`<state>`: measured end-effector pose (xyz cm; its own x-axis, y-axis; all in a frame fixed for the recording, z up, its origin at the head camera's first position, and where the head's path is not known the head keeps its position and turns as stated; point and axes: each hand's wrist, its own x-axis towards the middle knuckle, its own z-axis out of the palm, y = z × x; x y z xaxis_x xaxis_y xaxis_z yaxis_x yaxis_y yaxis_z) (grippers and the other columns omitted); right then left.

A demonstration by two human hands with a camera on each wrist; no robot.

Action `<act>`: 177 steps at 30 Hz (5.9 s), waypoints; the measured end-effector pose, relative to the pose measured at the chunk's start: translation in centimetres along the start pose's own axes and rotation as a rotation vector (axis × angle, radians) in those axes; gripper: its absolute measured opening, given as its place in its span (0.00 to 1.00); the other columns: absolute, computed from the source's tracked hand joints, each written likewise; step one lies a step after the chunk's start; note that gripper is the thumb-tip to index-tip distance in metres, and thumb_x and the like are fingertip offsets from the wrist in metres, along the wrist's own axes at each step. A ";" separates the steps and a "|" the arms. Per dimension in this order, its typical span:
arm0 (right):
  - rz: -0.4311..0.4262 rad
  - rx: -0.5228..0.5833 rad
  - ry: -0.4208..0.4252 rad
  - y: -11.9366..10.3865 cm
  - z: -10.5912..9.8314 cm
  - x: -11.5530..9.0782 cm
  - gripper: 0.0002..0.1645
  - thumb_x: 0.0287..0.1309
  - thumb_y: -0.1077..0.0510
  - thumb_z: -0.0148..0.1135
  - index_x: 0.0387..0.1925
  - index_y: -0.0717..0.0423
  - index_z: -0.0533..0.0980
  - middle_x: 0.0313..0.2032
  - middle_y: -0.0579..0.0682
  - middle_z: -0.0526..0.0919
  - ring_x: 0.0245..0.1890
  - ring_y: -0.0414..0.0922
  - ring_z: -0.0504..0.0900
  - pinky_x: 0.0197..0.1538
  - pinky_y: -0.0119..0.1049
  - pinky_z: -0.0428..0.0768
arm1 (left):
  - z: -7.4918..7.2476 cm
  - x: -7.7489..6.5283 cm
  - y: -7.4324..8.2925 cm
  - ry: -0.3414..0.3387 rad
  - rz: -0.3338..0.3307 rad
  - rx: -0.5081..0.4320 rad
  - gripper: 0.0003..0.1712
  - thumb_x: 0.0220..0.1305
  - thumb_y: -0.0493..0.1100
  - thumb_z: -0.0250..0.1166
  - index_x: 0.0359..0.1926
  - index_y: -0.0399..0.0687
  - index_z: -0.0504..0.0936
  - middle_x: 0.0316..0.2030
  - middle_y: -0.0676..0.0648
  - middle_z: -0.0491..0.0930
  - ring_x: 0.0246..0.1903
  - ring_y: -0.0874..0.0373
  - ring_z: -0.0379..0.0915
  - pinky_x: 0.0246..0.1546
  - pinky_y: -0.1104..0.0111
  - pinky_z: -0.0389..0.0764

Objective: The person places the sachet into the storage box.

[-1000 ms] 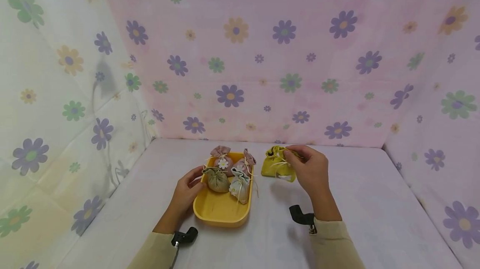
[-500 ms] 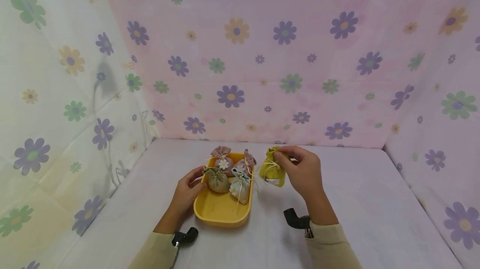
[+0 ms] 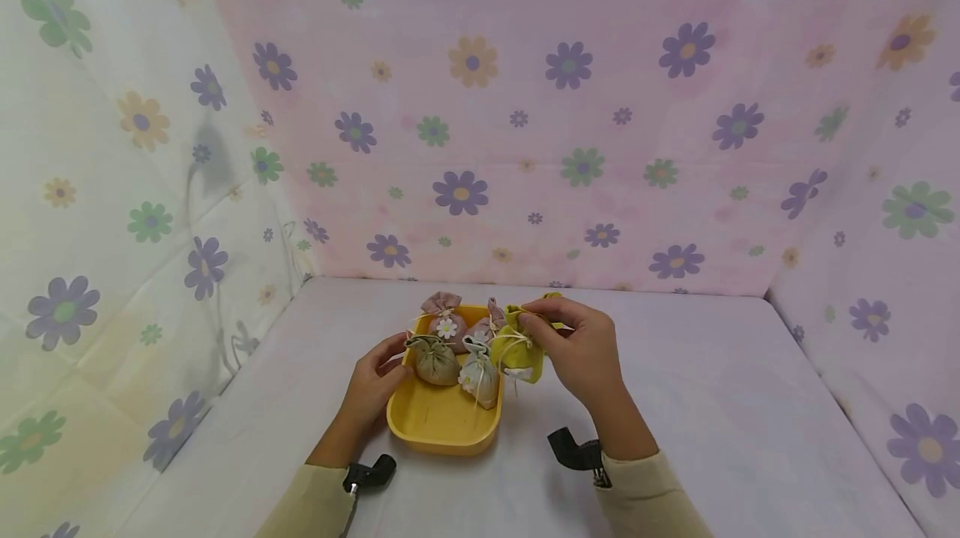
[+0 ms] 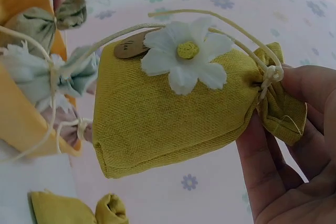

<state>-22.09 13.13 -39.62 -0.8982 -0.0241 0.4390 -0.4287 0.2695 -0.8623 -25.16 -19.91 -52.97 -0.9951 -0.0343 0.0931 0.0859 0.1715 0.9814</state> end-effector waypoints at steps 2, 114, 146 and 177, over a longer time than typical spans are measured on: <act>0.005 0.016 -0.015 -0.1 0.5 -0.1 0.10 0.63 0.51 0.72 0.42 0.51 0.88 0.43 0.49 0.89 0.44 0.37 0.89 0.42 0.31 0.89 | 0.0 0.0 -0.1 0.000 0.001 -0.002 0.32 0.63 0.38 0.65 0.69 0.56 0.76 0.65 0.47 0.78 0.62 0.48 0.79 0.60 0.64 0.82; -0.146 -0.287 -0.265 1.8 7.3 2.0 0.08 0.63 0.54 0.72 0.44 0.46 0.85 0.44 0.48 0.88 0.42 0.45 0.87 0.43 0.36 0.89 | 0.1 0.0 0.4 -0.004 -0.049 0.000 0.33 0.61 0.39 0.67 0.67 0.62 0.76 0.65 0.51 0.77 0.62 0.51 0.79 0.61 0.60 0.82; 0.074 -0.477 -0.006 8.6 2.5 5.5 0.36 0.58 0.50 0.75 0.65 0.56 0.74 0.69 0.60 0.71 0.71 0.63 0.66 0.72 0.65 0.67 | 0.0 0.1 0.1 -0.003 -0.055 -0.014 0.33 0.61 0.39 0.68 0.67 0.63 0.76 0.65 0.51 0.77 0.62 0.51 0.79 0.61 0.59 0.83; 0.293 -0.374 0.022 12.1 3.3 5.2 0.34 0.62 0.53 0.71 0.67 0.58 0.71 0.62 0.59 0.76 0.60 0.57 0.79 0.64 0.54 0.80 | 0.0 -0.1 0.3 -0.004 -0.039 -0.011 0.32 0.62 0.39 0.68 0.67 0.63 0.76 0.65 0.51 0.77 0.62 0.51 0.79 0.61 0.60 0.82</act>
<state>-32.28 13.03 -48.56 -0.9719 0.1239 0.2000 -0.0899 0.5899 -0.8024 -25.07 -19.90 -52.71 -0.9978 -0.0371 0.0541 0.0475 0.1596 0.9860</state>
